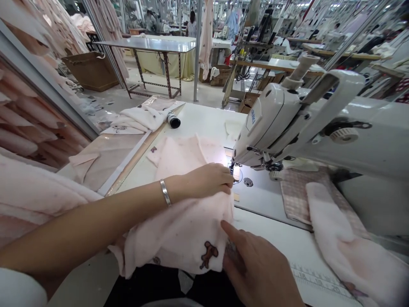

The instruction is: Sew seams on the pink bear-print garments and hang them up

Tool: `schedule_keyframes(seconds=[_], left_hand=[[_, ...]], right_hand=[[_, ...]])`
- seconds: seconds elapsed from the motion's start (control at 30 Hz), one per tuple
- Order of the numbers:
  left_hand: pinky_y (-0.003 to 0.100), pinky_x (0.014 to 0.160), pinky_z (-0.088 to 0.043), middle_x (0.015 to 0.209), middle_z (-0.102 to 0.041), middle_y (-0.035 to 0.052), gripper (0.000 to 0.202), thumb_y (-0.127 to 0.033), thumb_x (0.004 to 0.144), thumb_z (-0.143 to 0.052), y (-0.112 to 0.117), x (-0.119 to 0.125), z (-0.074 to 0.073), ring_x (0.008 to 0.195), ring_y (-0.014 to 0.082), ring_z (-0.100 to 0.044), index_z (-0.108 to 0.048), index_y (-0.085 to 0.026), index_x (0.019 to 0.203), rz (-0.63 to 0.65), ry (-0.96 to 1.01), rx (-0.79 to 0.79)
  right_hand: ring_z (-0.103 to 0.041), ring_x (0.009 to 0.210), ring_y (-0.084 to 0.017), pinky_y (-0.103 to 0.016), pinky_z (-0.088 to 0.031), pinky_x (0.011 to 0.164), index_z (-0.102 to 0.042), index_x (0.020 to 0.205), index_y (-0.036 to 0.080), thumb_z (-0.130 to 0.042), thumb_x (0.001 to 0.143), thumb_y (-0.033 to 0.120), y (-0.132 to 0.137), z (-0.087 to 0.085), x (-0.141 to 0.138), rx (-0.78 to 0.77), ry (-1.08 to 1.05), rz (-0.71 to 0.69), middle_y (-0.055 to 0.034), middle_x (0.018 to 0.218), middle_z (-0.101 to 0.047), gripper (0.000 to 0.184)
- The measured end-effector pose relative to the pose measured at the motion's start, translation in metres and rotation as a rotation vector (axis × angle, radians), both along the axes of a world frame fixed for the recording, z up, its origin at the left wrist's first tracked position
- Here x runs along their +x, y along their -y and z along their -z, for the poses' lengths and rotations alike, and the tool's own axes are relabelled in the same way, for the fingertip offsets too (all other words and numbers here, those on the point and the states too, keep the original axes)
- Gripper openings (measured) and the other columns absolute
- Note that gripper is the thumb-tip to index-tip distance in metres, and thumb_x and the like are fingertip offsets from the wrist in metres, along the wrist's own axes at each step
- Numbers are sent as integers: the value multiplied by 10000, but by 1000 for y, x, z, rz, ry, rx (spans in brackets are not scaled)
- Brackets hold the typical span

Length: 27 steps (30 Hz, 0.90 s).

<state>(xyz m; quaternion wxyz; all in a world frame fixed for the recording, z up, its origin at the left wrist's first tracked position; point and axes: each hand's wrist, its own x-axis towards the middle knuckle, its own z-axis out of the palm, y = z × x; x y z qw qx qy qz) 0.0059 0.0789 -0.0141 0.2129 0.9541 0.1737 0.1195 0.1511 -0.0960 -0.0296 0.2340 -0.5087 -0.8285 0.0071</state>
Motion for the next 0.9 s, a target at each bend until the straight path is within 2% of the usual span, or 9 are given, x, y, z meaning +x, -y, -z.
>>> schedule_keyframes(seconds=[0.1, 0.23, 0.37, 0.47, 0.6, 0.67, 0.77, 0.83, 0.9], left_hand=[[285, 879, -398, 866, -614, 38, 233, -248, 947, -440, 3, -2, 9, 841, 137, -515, -637, -144, 878, -1, 52, 87], [289, 889, -397, 900, -609, 45, 236, -260, 946, -437, 1, -6, 6, 859, 141, -522, -638, -154, 886, 34, 43, 61], [251, 766, -423, 876, -611, 20, 194, -247, 916, -476, -11, -2, -5, 821, 127, -543, -638, -172, 839, 10, -68, -78], [253, 702, -406, 826, -612, 11, 146, -252, 857, -568, -12, 9, -9, 800, 140, -544, -622, -169, 750, -51, -152, -40], [301, 714, -391, 853, -605, 52, 56, -122, 839, -552, 15, 21, -8, 833, 186, -528, -606, -137, 827, -218, -211, 192], [303, 713, -406, 869, -609, 63, 127, -61, 837, -508, 36, 18, -4, 807, 178, -534, -595, -116, 911, -214, -285, 253], [360, 863, -418, 1065, -601, 102, 201, -180, 901, -480, 57, 1, 5, 991, 215, -536, -565, -103, 1066, -174, -241, 265], [424, 999, -350, 1252, -531, 102, 328, -313, 943, -439, 58, -10, 11, 1172, 240, -459, -498, -125, 1205, -185, -148, 245], [456, 1064, -283, 1343, -472, 75, 395, -388, 953, -410, 49, -17, 13, 1262, 238, -389, -448, -157, 1271, -196, -104, 195]], right_hand=[[-507, 591, -135, -259, -366, 526, -569, 1079, 186, -427, 863, 113, -2, -5, 4, 49, -72, -104, 1, 703, -612, 269], [-517, 807, -175, -304, -415, 699, -584, 1066, 167, -478, 846, 70, -10, -12, 17, 121, -69, -141, -38, 932, -679, 263], [-493, 828, -184, -327, -384, 721, -628, 969, 184, -497, 844, 70, -15, -4, 21, 87, -20, -132, -16, 955, -685, 213], [-478, 808, -181, -328, -363, 700, -628, 959, 171, -482, 840, 52, -15, 4, 18, 55, -42, -141, -32, 959, -671, 223], [-475, 809, -188, -339, -342, 698, -620, 981, 167, -476, 837, 48, -13, 10, 18, 46, -66, -139, -41, 951, -665, 236], [-472, 807, -188, -338, -330, 688, -620, 986, 171, -475, 837, 45, -14, 10, 19, 46, -69, -147, -42, 949, -663, 243], [-457, 799, -185, -333, -310, 676, -623, 976, 178, -480, 853, 68, -17, 7, 23, 38, -51, -174, -33, 938, -660, 218], [-451, 802, -185, -334, -297, 674, -625, 981, 185, -483, 865, 88, -22, 4, 26, 31, -24, -186, -26, 946, -660, 207], [-454, 812, -188, -338, -291, 678, -627, 984, 190, -484, 872, 101, -30, 2, 30, 27, 8, -186, -25, 971, -660, 202]])
